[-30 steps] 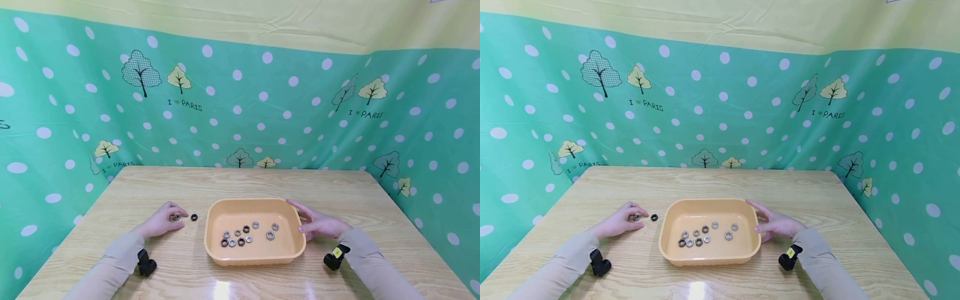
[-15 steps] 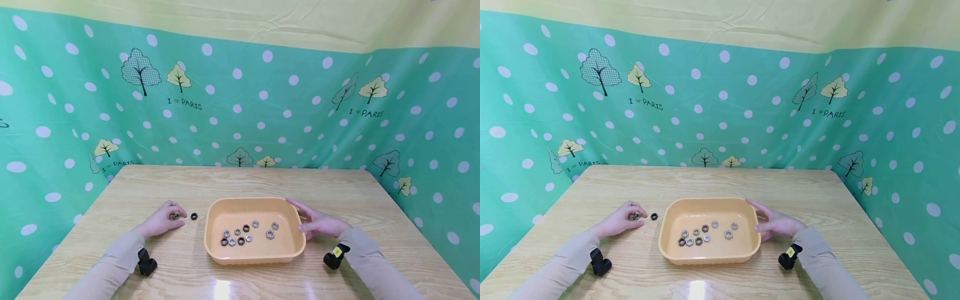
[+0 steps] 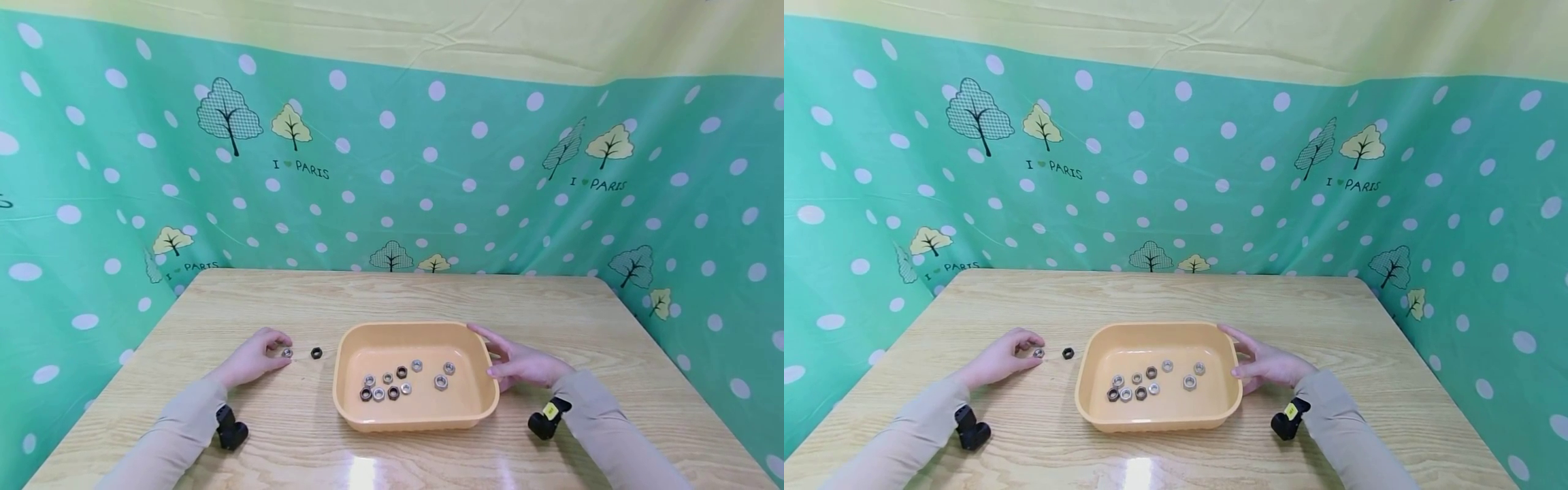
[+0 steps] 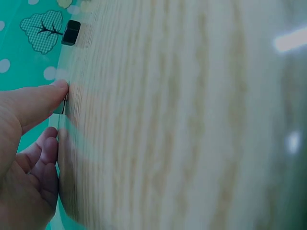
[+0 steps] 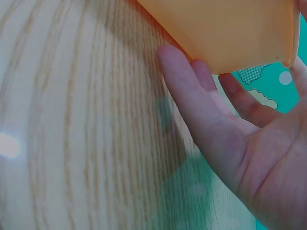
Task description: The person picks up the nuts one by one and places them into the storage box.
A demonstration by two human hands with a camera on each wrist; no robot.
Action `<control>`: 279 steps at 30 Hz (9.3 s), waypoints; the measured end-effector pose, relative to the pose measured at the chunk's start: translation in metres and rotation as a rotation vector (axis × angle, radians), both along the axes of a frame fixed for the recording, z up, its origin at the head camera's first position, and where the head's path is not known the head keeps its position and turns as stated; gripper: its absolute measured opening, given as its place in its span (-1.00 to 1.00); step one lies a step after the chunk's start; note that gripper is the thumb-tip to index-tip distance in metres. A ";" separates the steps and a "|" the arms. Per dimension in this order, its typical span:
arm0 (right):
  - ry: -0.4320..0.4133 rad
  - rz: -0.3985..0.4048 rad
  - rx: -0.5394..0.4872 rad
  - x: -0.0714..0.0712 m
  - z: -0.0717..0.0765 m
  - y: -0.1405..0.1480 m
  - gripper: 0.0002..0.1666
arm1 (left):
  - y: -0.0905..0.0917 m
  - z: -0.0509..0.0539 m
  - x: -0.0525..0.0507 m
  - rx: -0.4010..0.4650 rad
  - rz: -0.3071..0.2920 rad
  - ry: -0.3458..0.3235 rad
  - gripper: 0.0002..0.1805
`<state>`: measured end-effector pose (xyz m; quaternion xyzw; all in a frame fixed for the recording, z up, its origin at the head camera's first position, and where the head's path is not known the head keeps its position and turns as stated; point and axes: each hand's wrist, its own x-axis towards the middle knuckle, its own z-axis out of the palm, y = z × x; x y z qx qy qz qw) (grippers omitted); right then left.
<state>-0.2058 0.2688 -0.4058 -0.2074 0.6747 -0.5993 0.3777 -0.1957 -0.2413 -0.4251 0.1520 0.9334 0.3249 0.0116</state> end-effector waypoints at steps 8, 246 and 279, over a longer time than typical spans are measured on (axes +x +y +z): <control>0.002 -0.004 0.005 0.000 0.000 0.000 0.05 | -0.003 -0.003 -0.003 -0.008 0.019 0.023 -0.84; -0.020 -0.054 -0.086 0.005 -0.007 -0.003 0.02 | 0.240 0.050 -0.036 0.180 -0.416 0.032 -0.85; -0.029 -0.054 -0.103 0.005 -0.010 -0.001 -0.01 | 0.256 0.026 -0.021 -0.158 -0.609 0.167 -0.86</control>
